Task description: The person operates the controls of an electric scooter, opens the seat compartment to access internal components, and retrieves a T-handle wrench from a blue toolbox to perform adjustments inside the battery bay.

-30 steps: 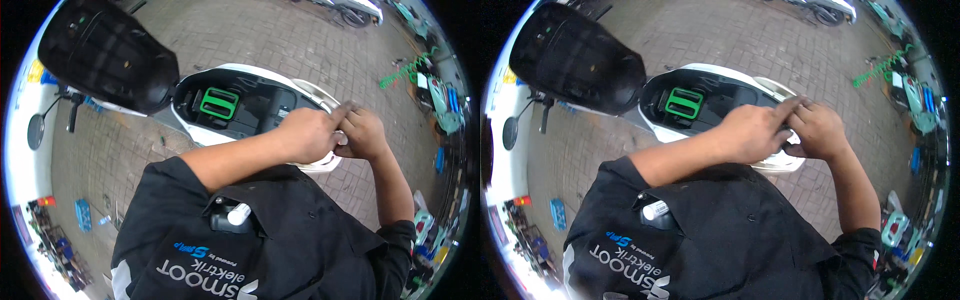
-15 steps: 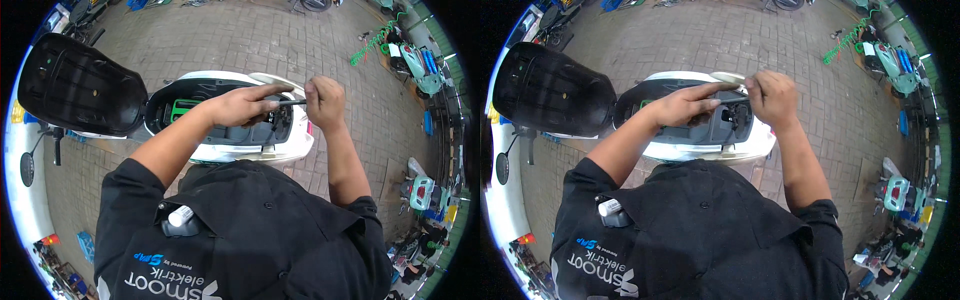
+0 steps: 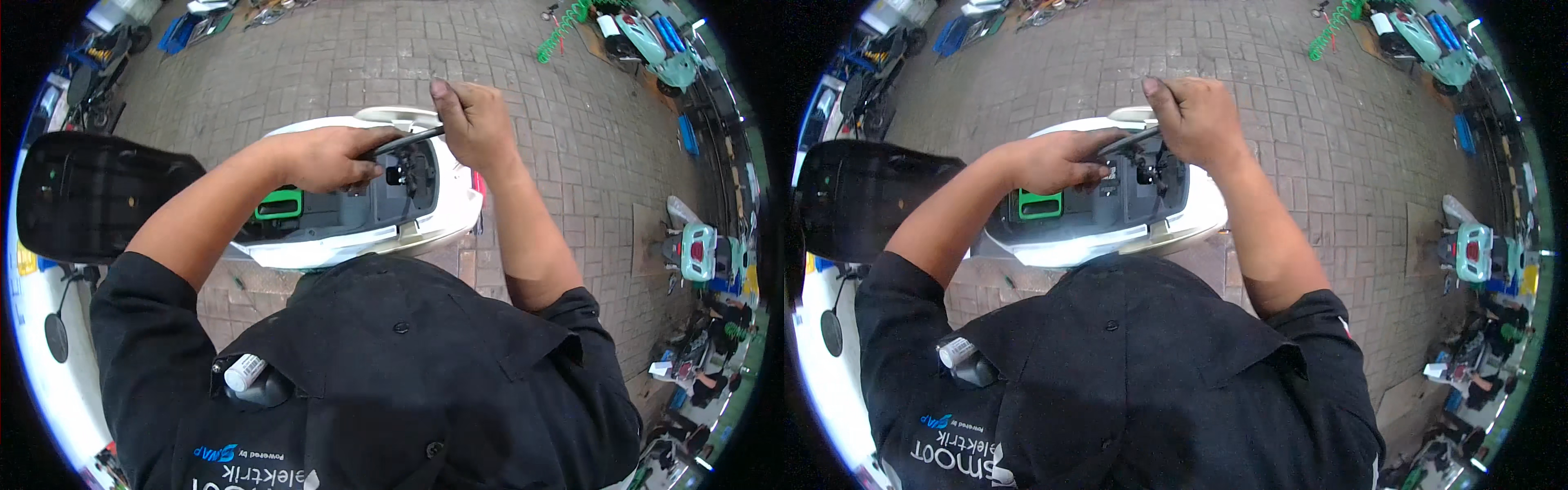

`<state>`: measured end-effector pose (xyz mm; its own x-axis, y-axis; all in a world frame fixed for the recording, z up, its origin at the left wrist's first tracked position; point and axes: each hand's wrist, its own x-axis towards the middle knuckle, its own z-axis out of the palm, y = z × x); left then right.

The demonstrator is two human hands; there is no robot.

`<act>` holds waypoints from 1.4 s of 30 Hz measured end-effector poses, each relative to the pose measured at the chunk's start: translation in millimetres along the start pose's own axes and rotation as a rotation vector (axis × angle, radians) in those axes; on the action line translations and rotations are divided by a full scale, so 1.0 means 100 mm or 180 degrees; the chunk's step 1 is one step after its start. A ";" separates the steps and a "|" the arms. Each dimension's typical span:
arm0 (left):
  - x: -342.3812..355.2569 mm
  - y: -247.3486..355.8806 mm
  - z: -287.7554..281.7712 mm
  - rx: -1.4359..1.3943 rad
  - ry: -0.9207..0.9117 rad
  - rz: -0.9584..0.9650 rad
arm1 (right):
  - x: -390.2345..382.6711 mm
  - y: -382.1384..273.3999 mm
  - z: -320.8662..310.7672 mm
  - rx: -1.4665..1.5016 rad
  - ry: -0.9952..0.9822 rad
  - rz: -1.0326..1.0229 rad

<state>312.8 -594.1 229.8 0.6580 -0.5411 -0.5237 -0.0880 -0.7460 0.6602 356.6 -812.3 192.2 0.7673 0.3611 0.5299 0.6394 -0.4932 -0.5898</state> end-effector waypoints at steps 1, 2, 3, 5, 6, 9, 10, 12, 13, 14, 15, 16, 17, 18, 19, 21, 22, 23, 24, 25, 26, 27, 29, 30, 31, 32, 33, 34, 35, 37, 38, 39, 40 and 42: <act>0.06 -0.08 -0.03 0.0514 0.0129 0.0415 | -0.01 -0.01 0.02 0.0252 0.0069 0.0272; 0.10 -0.14 -0.02 0.0462 0.0183 0.0531 | -0.04 0.00 0.06 0.0513 0.0151 0.0567; 0.14 -0.18 0.01 0.0405 0.0239 0.0643 | -0.07 0.03 0.16 0.1237 0.0561 0.0774; 0.11 -0.03 0.02 -0.0102 -0.0037 -0.0061 | -0.04 0.02 0.22 0.2633 0.1136 0.1299; 0.13 -0.05 0.04 -0.0180 0.0029 0.0075 | -0.02 0.03 0.25 0.3338 0.1423 0.1541; 0.10 -0.31 0.17 -0.0347 0.0311 0.0396 | 0.02 -0.04 0.34 0.3585 0.1446 0.1543; 0.09 -0.31 0.19 -0.0461 0.0345 0.0384 | 0.02 -0.08 0.35 0.3578 0.1447 0.1580; 0.09 -0.35 0.24 -0.0555 0.0555 0.0622 | 0.06 -0.06 0.37 0.3693 0.1545 0.1620; 0.10 -0.39 0.28 -0.0525 0.0737 0.0866 | 0.10 -0.04 0.39 0.3749 0.1587 0.1638; 0.13 -0.41 0.39 -0.1510 0.0624 0.0790 | 0.19 0.01 0.43 0.3812 0.1465 0.1738; 0.14 -0.38 0.58 -0.2495 0.0510 0.0697 | 0.34 0.07 0.50 0.3878 0.1336 0.1836; 0.16 -0.27 0.78 -0.3482 0.0348 0.0578 | 0.41 0.10 0.57 0.3928 0.1236 0.1965; 0.24 -0.01 1.01 -0.3839 0.0956 0.0660 | 0.48 0.10 0.66 0.3700 0.0857 0.1993; 0.33 0.11 1.10 -0.3660 0.1375 0.0720 | 0.58 0.09 0.70 0.3478 0.0496 0.1970; 0.34 0.14 1.11 -0.3527 0.1505 0.0835 | 0.64 0.07 0.72 0.3430 0.0238 0.1952; 0.30 0.15 1.06 -0.3589 0.1474 0.1150 | 0.74 0.06 0.74 0.3315 -0.0268 0.1918; 0.29 0.15 1.10 -0.3543 0.1549 0.1150 | 0.70 0.01 0.77 0.3241 -0.0582 0.1968; 0.31 0.14 1.11 -0.3496 0.1619 0.1149 | 0.74 -0.01 0.78 0.2696 -0.0885 0.1785; 0.33 0.14 1.15 -0.3448 0.1683 0.1147 | 0.73 -0.05 0.81 0.2269 -0.1286 0.1745; 0.37 0.13 1.18 -0.3172 0.1675 0.0862 | 0.80 -0.17 0.78 0.1851 -0.1653 0.1628; 0.51 0.01 1.24 -0.3095 0.1813 0.0925 | 0.87 -0.25 0.74 0.1406 -0.1941 0.1488; 0.62 -0.10 1.31 -0.3018 0.1962 0.0973 | 0.92 -0.21 0.85 0.1289 -0.2170 0.1059; 0.62 -0.05 1.28 -0.3432 0.1765 0.1490 | 0.98 -0.19 0.94 0.1125 -0.2612 0.0687; 0.62 -0.11 1.24 -0.3424 0.1662 0.1715 | 1.01 -0.16 0.96 0.0948 -0.2569 0.0565; 0.59 -0.18 1.23 -0.3435 0.1589 0.1910 | 1.03 -0.19 1.01 0.0799 -0.2575 0.0415; 0.55 -0.24 1.17 -0.3050 0.1585 0.1920 | 1.04 -0.18 1.02 0.0628 -0.2555 0.0285; 0.52 -0.31 1.12 -0.2622 0.1669 0.1657 | 0.97 -0.13 1.04 0.0188 -0.1874 -0.0031; 0.49 -0.40 1.06 -0.2188 0.1785 0.1388 | 0.94 -0.15 1.01 0.0083 -0.1803 0.0169; 0.49 -0.47 0.98 -0.1960 0.1760 0.1348 | 0.87 -0.16 0.94 -0.0029 -0.1725 0.0368; 0.50 -0.56 0.84 -0.1511 0.1713 0.1258 | 0.74 -0.17 0.78 -0.0219 -0.1746 0.0612; 0.49 -0.52 0.81 -0.1302 0.1762 0.1231 | 0.65 -0.14 0.72 -0.0300 -0.1856 0.0679; 0.48 -0.45 0.77 -0.1094 0.1811 0.1201 | 0.61 -0.12 0.69 -0.0382 -0.1966 0.0747; 0.49 -0.40 0.77 -0.0889 0.1833 0.1172 | 0.64 -0.14 0.64 -0.0480 -0.2289 0.0538; 0.52 -0.37 0.82 -0.1527 0.1835 0.1152 | 0.80 -0.26 0.55 -0.0632 -0.2921 0.0050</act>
<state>289.1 -626.3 134.2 0.9416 -0.3346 0.0369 -0.1254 -0.2470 0.9608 404.0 -727.4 216.7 0.5680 0.7944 -0.2149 0.6736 -0.5988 -0.4332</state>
